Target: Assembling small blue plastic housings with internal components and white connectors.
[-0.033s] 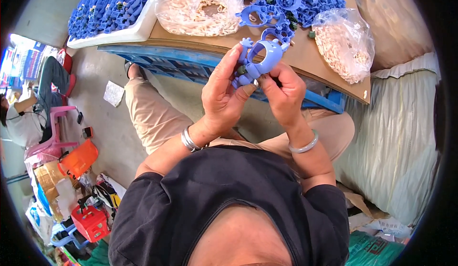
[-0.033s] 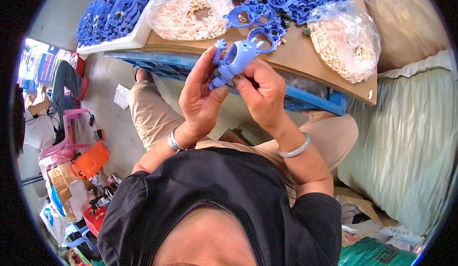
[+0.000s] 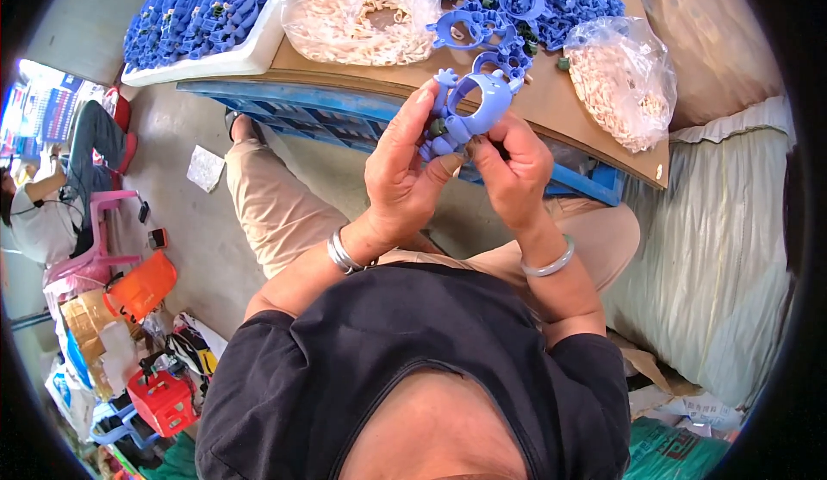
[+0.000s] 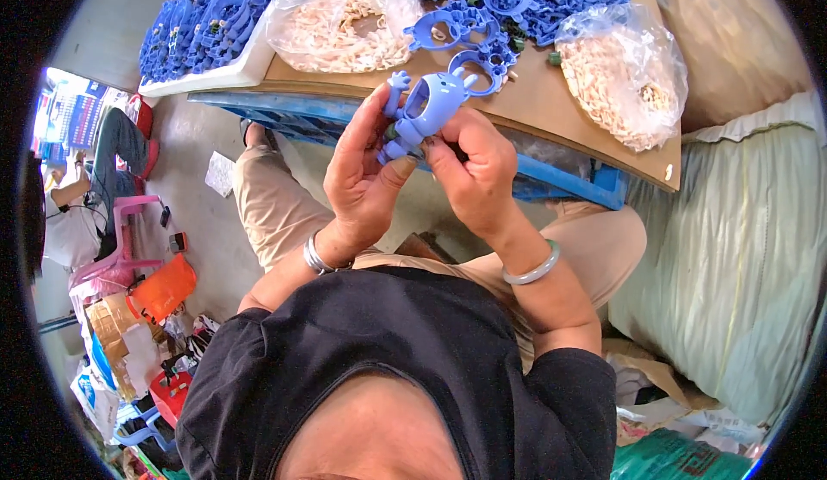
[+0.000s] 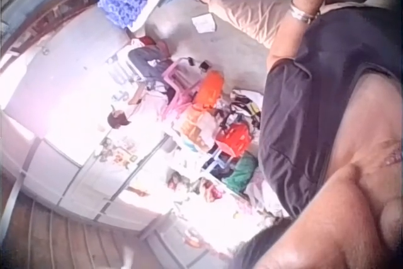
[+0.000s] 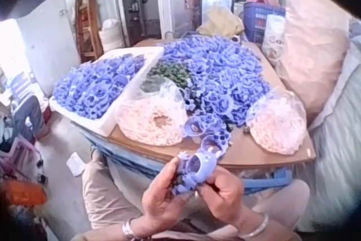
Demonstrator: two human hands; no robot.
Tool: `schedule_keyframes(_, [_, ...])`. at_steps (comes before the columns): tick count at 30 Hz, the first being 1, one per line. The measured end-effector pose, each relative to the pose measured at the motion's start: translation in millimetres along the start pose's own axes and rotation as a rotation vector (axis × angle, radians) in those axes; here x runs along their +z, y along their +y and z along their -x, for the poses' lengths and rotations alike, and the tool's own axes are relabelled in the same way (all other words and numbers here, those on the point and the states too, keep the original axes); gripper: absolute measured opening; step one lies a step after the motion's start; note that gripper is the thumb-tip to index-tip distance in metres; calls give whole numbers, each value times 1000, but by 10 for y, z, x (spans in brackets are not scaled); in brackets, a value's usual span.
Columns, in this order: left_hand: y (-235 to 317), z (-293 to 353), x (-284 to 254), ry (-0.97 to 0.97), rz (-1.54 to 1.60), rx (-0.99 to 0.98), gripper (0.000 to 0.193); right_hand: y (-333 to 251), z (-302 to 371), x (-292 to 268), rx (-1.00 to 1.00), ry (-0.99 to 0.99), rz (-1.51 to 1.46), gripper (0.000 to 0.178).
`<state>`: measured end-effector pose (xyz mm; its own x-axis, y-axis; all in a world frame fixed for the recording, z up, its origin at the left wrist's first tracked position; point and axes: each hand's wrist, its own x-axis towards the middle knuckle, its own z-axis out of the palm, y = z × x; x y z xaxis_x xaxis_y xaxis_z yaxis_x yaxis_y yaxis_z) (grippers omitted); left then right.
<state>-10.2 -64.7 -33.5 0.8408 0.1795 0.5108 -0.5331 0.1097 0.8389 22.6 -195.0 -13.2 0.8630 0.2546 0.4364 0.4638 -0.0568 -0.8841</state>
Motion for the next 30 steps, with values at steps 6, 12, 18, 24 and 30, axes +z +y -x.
schedule_keyframes(6, [31, -61, -56, -33, -248, 214, 52, 10, 48, 24, 256, 29, -354, 6])
schedule_keyframes(12, [30, -81, -68, -55, -362, 205, 41, 28, 42, 73, 128, 72, -235, 7])
schedule_keyframes(18, [-33, -41, -70, -35, -143, 8, 39, 40, 0, 28, 675, 38, -728, 10])
schedule_keyframes(24, [20, -49, -46, -82, -151, -6, 35, 32, 57, 96, 62, 153, -65, 9])
schedule_keyframes(30, [22, -52, -3, 133, 655, -514, 33, 29, -7, 23, 141, 38, 30, 9])
